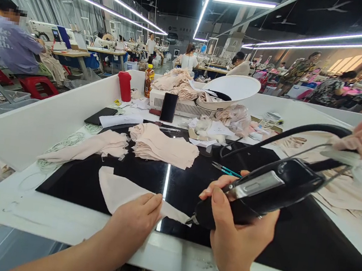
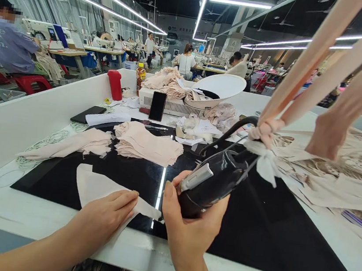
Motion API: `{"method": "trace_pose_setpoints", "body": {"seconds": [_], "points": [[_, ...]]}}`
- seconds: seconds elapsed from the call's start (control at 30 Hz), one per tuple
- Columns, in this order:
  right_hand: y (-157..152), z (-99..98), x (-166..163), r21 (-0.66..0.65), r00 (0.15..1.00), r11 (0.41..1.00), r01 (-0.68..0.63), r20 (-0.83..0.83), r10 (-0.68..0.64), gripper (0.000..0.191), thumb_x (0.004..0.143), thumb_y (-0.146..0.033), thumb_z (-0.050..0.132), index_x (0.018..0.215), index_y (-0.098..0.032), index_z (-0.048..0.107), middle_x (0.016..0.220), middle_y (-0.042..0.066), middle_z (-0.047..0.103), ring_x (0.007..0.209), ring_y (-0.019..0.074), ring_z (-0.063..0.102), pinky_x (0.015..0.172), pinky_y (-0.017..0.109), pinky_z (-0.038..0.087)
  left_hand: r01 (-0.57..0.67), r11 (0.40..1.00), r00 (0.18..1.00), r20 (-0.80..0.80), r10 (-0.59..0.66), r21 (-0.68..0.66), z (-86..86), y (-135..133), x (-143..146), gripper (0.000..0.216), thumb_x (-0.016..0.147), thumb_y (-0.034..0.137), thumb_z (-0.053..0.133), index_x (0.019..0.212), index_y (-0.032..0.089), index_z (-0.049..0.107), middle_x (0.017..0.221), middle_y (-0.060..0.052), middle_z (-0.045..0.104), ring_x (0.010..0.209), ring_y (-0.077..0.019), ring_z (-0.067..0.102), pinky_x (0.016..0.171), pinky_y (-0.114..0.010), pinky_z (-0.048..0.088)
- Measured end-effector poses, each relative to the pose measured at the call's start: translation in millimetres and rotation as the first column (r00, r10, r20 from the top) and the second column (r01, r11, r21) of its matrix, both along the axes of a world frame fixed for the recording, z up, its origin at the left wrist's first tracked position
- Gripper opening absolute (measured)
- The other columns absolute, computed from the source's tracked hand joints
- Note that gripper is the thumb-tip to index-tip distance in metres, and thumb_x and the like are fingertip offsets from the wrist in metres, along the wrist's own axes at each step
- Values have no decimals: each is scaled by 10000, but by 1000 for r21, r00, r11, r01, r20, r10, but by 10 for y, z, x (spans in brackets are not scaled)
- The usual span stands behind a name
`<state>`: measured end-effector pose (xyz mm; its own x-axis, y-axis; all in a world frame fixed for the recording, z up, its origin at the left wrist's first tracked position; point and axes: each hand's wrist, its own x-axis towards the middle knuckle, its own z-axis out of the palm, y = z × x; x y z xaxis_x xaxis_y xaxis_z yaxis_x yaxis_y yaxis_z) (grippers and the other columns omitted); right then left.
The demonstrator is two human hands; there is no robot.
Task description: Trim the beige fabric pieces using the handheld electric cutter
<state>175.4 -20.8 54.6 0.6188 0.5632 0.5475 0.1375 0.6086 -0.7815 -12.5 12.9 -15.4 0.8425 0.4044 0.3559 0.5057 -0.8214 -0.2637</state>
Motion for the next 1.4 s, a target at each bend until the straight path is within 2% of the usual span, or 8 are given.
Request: {"method": "trace_pose_setpoints", "body": {"seconds": [0.17, 0.23, 0.4, 0.5, 0.8, 1.1, 1.3, 1.4], "points": [[-7, 5, -9, 0, 1000, 1000, 0, -4, 0, 358, 824, -114, 820, 1065, -242, 588, 839, -38, 699, 613, 134, 661, 563, 276, 563, -12, 1000, 999, -46, 11, -28, 47, -14, 12, 191, 1044, 72, 506, 1094, 103, 688, 1095, -114, 728, 1016, -237, 697, 890, -324, 571], [-7, 8, -14, 17, 1000, 1000, 0, -9, 0, 363, 822, -108, 821, 1068, -237, 587, 839, -36, 703, 617, 134, 664, 571, 277, 570, -42, 997, 995, -88, 36, -68, 69, -51, 44, 186, 1056, 166, 557, 1179, 86, 672, 1119, -134, 725, 1023, -263, 703, 863, -346, 588], [-17, 7, -24, 19, 1000, 1000, 24, -17, -24, 378, 809, -111, 832, 1071, -229, 586, 828, -34, 714, 600, 137, 671, 589, 291, 581, -144, 975, 987, -97, 129, -167, 101, -189, 134, 558, 987, 553, 674, 1400, 188, 584, 1296, -226, 670, 1168, -355, 677, 900, -432, 596], [-29, 7, -31, 2, 999, 999, 32, -29, -32, 383, 800, -122, 839, 1070, -234, 591, 824, -33, 717, 600, 143, 674, 596, 305, 583, -161, 972, 985, -89, 147, -171, 84, -243, 158, 648, 933, 645, 688, 1417, 224, 588, 1314, -258, 659, 1189, -395, 673, 899, -478, 599], [-64, 9, -62, -18, 998, 999, 39, -42, -39, 351, 793, -148, 842, 1015, -249, 588, 825, -24, 712, 600, 159, 668, 578, 335, 571, -140, 980, 988, -78, 130, -144, -11, -262, 152, 692, 921, 664, 683, 1426, 200, 594, 1336, -287, 657, 1237, -427, 666, 934, -529, 595], [98, 82, -33, 4, 995, 999, -35, -95, 35, 471, 817, -243, 851, 1182, -259, 555, 841, -49, 688, 633, 134, 656, 624, 329, 597, -129, 983, 992, -3, 130, -127, -40, -284, 141, 730, 869, 665, 742, 1422, 216, 585, 1342, -300, 652, 1229, -432, 674, 917, -500, 601], [240, 21, -69, -1, 991, 993, -118, -66, 118, 291, 845, -216, 798, 1015, -252, 564, 853, -39, 685, 638, 122, 651, 558, 277, 560, -112, 983, 994, -2, 112, -143, -85, -281, 139, 756, 887, 669, 721, 1458, 204, 548, 1378, -302, 628, 1261, -438, 650, 968, -517, 573], [248, -20, -82, 10, 989, 991, -134, -55, 135, 349, 839, -188, 795, 1093, -259, 567, 850, -43, 684, 641, 123, 656, 572, 285, 571, -112, 983, 994, 1, 114, -145, -109, -278, 134, 781, 873, 689, 718, 1459, 202, 542, 1381, -308, 625, 1258, -438, 654, 969, -516, 574]]}}
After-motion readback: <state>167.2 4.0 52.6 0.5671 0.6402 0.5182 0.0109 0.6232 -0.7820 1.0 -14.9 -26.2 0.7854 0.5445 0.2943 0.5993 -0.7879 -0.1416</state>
